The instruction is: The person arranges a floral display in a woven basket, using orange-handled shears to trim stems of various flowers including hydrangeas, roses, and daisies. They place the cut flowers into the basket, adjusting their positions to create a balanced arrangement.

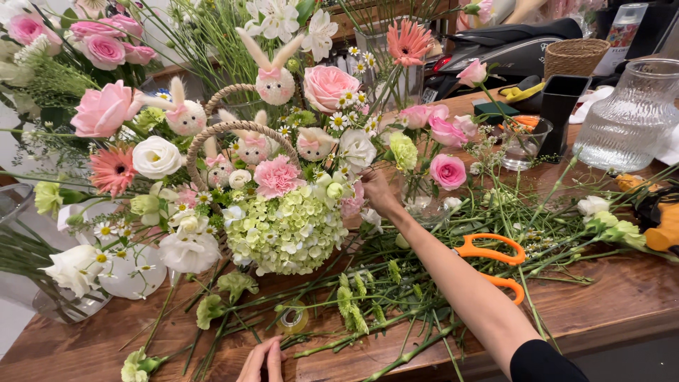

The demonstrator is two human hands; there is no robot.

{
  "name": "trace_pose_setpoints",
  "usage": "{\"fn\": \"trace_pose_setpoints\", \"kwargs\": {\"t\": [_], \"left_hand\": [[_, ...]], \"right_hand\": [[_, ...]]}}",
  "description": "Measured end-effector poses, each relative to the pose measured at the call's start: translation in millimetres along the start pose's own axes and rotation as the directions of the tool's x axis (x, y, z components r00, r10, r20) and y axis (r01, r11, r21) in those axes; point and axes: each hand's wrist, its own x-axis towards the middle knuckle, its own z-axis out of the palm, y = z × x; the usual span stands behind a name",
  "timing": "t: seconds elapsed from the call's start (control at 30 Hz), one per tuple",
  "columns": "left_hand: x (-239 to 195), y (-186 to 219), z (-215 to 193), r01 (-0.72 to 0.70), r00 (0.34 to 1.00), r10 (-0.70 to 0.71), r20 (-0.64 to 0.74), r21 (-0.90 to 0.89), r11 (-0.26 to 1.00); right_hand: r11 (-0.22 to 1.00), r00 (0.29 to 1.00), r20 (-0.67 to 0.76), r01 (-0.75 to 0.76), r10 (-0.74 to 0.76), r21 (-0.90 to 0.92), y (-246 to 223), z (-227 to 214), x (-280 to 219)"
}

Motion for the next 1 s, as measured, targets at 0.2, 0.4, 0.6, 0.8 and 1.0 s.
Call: {"fn": "trace_pose_setpoints", "kwargs": {"t": [0.2,0.4,0.6,0.8,1.0], "left_hand": [[3,-9,4,-0.025,1.0,0.025,-0.006,-0.001,1.0],[2,-6,4,-0.008,1.0,0.008,-0.005,-0.018,1.0],[-2,3,0,-0.009,1.0,0.008,-0.013,-0.004,1.0],[1,-12,2,-0.168,0.983,0.16,-0.091,-0.1,0.981],[19,-48,12,-0.421,0.901,0.394,-0.179,-0.149,0.895]], "right_hand": [[0.984,0.989,-0.04,-0.148,0.144,-0.102,4,-4,4],[0.984,0.989,-0.047,-0.145,0.14,-0.104,9,-2,5],[0.968,0.968,-0.036,-0.249,0.248,-0.023,2,-3,4],[0.973,0.988,0.043,-0.135,0.146,-0.188,-20,-23,-8],[0.833,0.918,0.151,-0.253,0.367,-0.492,-62,-86,-55]]}}
